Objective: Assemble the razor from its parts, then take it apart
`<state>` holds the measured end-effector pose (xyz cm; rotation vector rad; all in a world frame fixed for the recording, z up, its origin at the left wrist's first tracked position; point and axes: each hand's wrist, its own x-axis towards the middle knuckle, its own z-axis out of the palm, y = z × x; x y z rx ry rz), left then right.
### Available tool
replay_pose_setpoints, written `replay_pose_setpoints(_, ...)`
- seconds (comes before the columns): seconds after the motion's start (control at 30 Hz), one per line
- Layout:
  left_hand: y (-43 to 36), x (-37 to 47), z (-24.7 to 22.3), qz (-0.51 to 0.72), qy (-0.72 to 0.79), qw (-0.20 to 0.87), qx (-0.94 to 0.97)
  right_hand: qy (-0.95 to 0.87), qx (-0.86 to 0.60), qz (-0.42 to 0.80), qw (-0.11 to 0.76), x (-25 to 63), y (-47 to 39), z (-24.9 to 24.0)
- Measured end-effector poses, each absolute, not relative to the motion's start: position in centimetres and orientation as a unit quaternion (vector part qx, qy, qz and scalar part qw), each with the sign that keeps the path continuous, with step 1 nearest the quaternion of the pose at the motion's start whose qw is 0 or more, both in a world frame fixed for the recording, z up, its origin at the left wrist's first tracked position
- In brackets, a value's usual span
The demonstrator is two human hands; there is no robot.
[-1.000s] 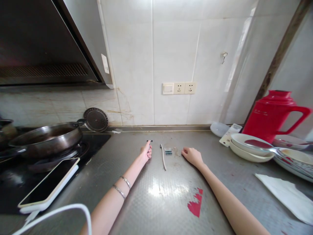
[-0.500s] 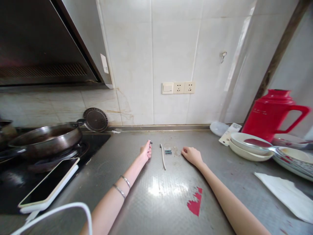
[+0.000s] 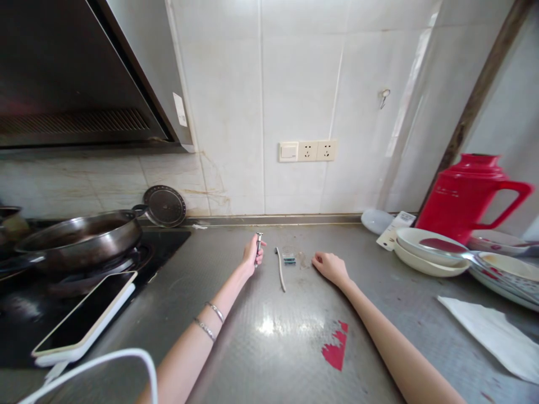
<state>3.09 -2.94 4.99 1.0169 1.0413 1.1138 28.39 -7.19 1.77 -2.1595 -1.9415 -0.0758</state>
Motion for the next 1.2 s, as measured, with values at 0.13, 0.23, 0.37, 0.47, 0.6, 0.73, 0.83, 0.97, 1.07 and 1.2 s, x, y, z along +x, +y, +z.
replay_pose_setpoints(0.13,-2.9,3.3,5.6,0.503,0.411,0.577,0.494,-0.664,-0.737,-0.021,0.121,28.4,-7.2,1.8)
replay_pose_setpoints(0.23,-3.2,3.4,5.8,0.516,0.386,0.554,0.528,-0.664,-0.738,-0.020,0.121,28.4,-7.2,1.9)
replay_pose_setpoints(0.37,-3.7,3.6,5.7,0.509,0.388,0.527,0.559,-0.665,-0.735,-0.025,0.130,28.3,-7.3,1.9)
replay_pose_setpoints(0.47,-4.0,3.6,5.6,0.522,0.406,0.502,0.558,-0.668,-0.729,-0.025,0.147,28.4,-7.5,2.0)
replay_pose_setpoints(0.6,-4.4,3.2,5.4,0.534,0.417,0.488,0.550,-0.668,-0.718,-0.050,0.189,28.2,-7.8,2.3)
replay_pose_setpoints(0.73,-4.7,2.7,5.1,0.533,0.422,0.487,0.548,-0.662,-0.715,-0.013,0.225,26.1,-8.4,3.3)
replay_pose_setpoints(0.83,-4.7,2.6,4.9,0.534,0.415,0.488,0.552,-0.687,-0.693,0.058,0.212,23.1,-9.3,4.0)
replay_pose_setpoints(0.97,-4.8,2.8,4.8,0.529,0.416,0.479,0.564,-0.708,-0.679,0.070,0.180,19.5,-10.2,4.5)
replay_pose_setpoints(1.07,-4.9,3.0,4.9,0.529,0.414,0.477,0.567,-0.700,-0.693,0.052,0.166,18.0,-9.9,4.8)
replay_pose_setpoints(1.2,-5.1,3.0,5.2,0.526,0.406,0.485,0.568,-0.686,-0.711,0.050,0.145,17.0,-9.0,4.8)
